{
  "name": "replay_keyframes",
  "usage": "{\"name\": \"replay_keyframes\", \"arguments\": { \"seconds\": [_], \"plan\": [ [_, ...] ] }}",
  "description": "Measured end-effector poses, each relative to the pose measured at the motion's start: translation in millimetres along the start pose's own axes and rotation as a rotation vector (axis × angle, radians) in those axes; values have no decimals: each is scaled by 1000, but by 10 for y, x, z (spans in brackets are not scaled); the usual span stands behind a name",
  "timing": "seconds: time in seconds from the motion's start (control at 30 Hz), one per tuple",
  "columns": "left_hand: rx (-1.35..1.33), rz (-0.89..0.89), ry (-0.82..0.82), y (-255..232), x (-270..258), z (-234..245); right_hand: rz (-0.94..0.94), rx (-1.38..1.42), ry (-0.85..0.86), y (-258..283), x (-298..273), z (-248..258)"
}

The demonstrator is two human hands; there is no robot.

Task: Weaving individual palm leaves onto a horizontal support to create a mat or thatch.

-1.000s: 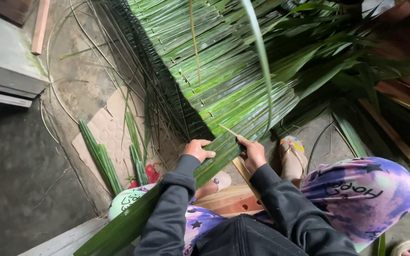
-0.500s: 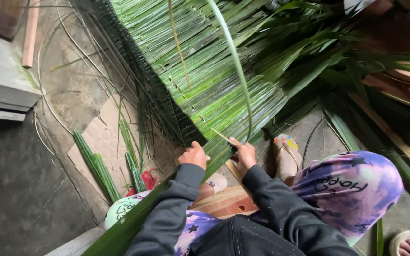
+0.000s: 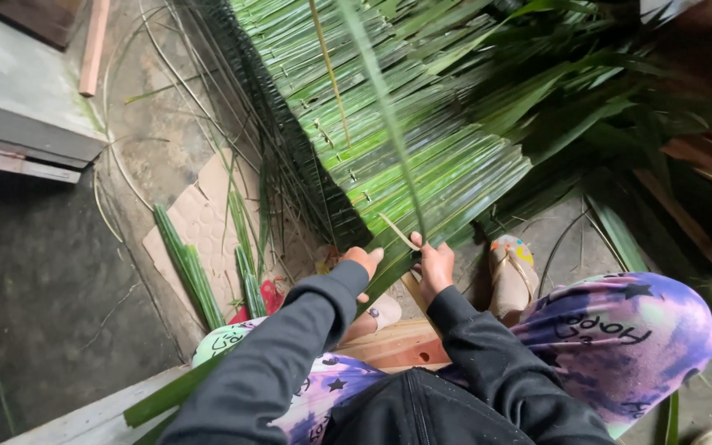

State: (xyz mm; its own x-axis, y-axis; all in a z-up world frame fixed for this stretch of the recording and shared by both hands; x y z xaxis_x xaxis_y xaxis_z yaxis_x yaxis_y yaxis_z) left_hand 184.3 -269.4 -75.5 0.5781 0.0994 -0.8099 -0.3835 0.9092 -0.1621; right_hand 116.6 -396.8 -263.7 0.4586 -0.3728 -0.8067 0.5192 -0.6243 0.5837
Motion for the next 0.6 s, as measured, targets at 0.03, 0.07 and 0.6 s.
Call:
{"name": "replay_keyframes", "arguments": {
  "seconds": [0.03, 0.07, 0.6],
  "plan": [
    [-2, 3, -5, 33, 131, -79, 0, 0, 6, 11, -7, 3],
    [-102, 43, -32, 89, 260, -147, 3, -5, 1, 17, -22, 11],
    [-1112, 29, -62, 357, 1556, -1059, -92, 121, -60, 349, -461, -36]
  ]
}}
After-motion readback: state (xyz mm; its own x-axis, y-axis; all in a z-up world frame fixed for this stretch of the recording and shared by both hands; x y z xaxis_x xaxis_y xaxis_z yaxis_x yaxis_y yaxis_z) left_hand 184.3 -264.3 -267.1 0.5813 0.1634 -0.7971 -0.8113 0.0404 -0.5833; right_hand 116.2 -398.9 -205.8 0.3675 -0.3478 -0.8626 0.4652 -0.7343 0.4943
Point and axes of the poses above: each hand's wrist, its own x-axis towards the middle knuckle, its own z-axis out of the back of the hand, y = z × x, the point moved 4 cm from there along x, towards the middle knuckle, and after that the axes turned 5 degrees about -x, right-handed, at the moved point
